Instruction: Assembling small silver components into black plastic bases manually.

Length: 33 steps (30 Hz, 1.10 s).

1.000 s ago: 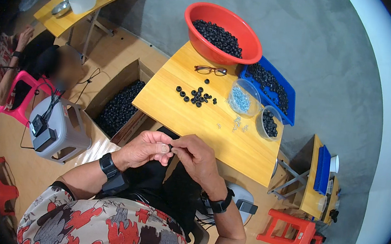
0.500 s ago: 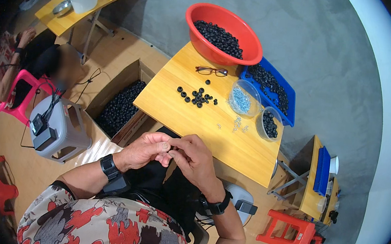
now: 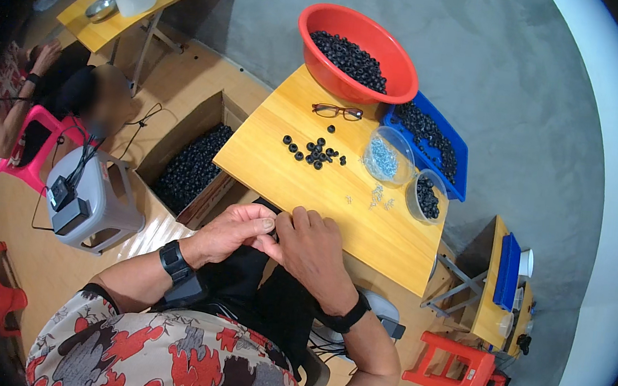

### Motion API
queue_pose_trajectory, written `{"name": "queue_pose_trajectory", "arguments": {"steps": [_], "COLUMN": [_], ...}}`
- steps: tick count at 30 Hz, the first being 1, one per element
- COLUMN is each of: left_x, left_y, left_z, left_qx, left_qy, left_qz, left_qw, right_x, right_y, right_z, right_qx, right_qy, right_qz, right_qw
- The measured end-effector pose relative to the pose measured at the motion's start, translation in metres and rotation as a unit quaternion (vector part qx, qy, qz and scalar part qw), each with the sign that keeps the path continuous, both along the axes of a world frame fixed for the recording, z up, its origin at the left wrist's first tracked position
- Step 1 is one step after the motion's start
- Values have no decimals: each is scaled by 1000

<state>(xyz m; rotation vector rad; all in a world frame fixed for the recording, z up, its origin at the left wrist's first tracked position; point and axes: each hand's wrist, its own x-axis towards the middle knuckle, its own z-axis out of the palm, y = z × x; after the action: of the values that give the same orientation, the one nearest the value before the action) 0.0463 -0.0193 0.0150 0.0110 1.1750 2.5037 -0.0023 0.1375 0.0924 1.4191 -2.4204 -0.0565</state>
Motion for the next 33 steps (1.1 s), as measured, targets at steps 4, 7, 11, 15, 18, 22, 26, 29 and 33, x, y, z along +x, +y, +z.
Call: {"name": "queue_pose_trajectory", "arguments": {"steps": [4,7,11,15,18,22,26,29,33], "left_x": [0,0,0,0,1,2,4,4,5], "left_y": [-1,-1,-3,-3,-3,-2,0,0,1], "left_z": [-1,-4,-3,-1,1,3,2,2,-1], "left_qx": [-26,-35,-5,15,13,6,4,-28,-39], "left_qy": [2,-1,-29,-30,-50,-71,-63,-49,-32], "left_qz": [-12,-23,-37,-36,-54,-52,-35,-22,-20], "left_qw": [1000,999,999,999,997,996,997,998,999], "right_x": [-1,-2,-6,-7,-5,-1,0,0,2], "right_y": [2,4,8,12,14,15,16,14,17], "right_z": [-3,-2,-7,-10,-16,-24,-26,-24,-28], "right_qx": [-8,10,-15,-27,-36,-45,-50,-55,-62], "right_qy": [-12,-24,-16,-8,-10,0,-4,-14,-20], "right_qz": [16,16,34,36,30,16,14,24,27], "right_qw": [1000,1000,999,999,999,999,999,998,997]}}
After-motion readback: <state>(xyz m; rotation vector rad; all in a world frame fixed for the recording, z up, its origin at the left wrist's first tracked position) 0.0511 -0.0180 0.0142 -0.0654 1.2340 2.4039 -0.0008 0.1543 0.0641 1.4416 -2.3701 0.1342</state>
